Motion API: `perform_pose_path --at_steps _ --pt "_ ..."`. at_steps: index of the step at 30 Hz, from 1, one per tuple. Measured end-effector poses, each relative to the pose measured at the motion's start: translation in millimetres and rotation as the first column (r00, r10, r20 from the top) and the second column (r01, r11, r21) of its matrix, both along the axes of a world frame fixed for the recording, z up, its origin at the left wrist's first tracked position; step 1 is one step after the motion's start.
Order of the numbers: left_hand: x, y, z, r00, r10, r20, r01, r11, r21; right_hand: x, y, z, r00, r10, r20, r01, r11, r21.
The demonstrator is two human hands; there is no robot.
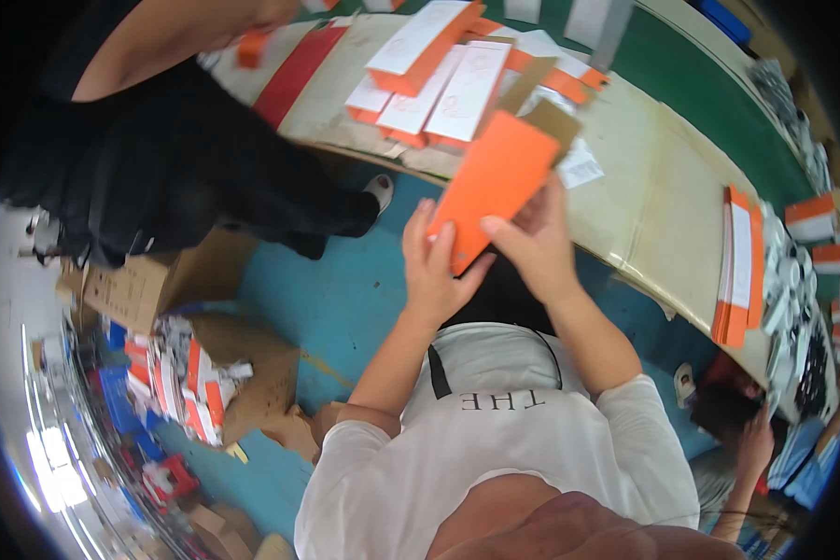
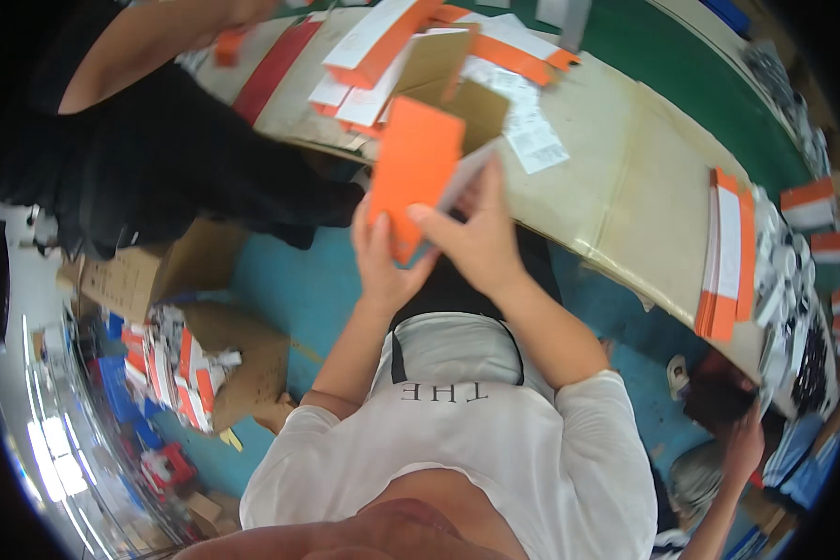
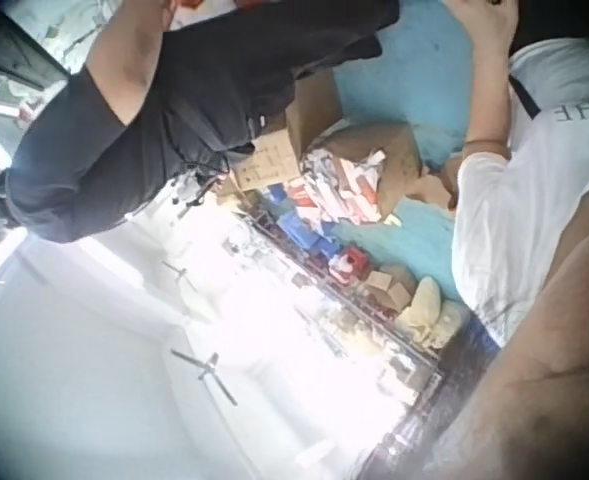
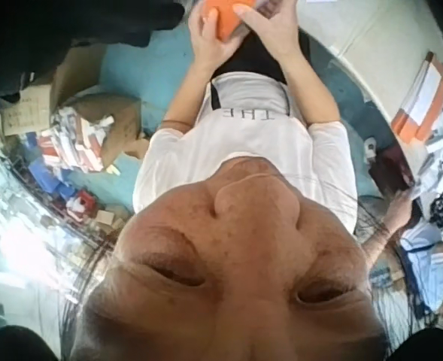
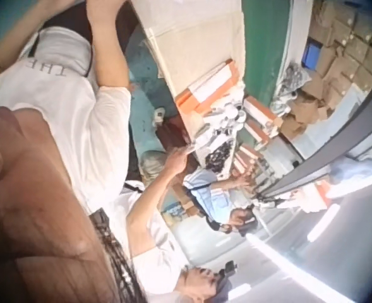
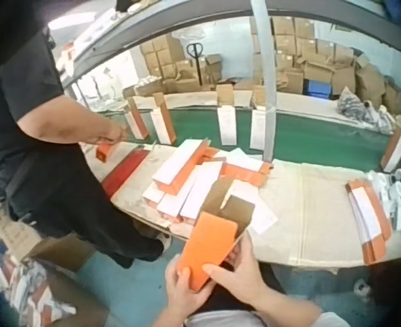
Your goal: Assemble cardboard boxes for product packaging.
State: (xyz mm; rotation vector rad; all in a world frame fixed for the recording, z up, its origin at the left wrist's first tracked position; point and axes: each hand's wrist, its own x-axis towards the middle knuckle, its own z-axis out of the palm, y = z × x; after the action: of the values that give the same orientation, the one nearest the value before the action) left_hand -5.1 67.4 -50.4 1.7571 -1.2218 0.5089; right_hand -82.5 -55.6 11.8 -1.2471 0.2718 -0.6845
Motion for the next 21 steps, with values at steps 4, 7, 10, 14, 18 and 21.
perform_pose_path --at_steps 4,7,10,14,18,21 --pt "23 8 -1 0.916 0.230 -0.327 -0.299 0.938 -0.176 -6 -6 -3 0.995 0.098 0.023 -0.081 0.908 -0.410" --pt "93 24 37 0.894 0.264 -0.363 -0.338 0.928 -0.158 -38 -43 -7 0.990 -0.138 -0.030 0.048 0.535 -0.844" --pt "182 5 48 0.635 0.031 -0.772 -0.265 0.947 -0.181 -102 -125 -17 0.729 -0.672 -0.132 0.071 0.267 -0.961" --pt "302 -2 31 0.725 0.269 -0.634 -0.263 0.959 0.107 -197 -208 -34 0.030 -0.995 -0.095 -0.009 0.094 -0.995" --pt "290 -17 30 0.825 0.564 0.042 -0.560 0.824 -0.083 -253 -210 -70 -0.094 -0.976 -0.198 -0.217 0.214 -0.953" --pt "166 -42 59 0.905 0.405 0.132 -0.362 0.893 -0.266 -266 -207 -76 0.014 -0.991 -0.132 -0.234 0.125 -0.964"
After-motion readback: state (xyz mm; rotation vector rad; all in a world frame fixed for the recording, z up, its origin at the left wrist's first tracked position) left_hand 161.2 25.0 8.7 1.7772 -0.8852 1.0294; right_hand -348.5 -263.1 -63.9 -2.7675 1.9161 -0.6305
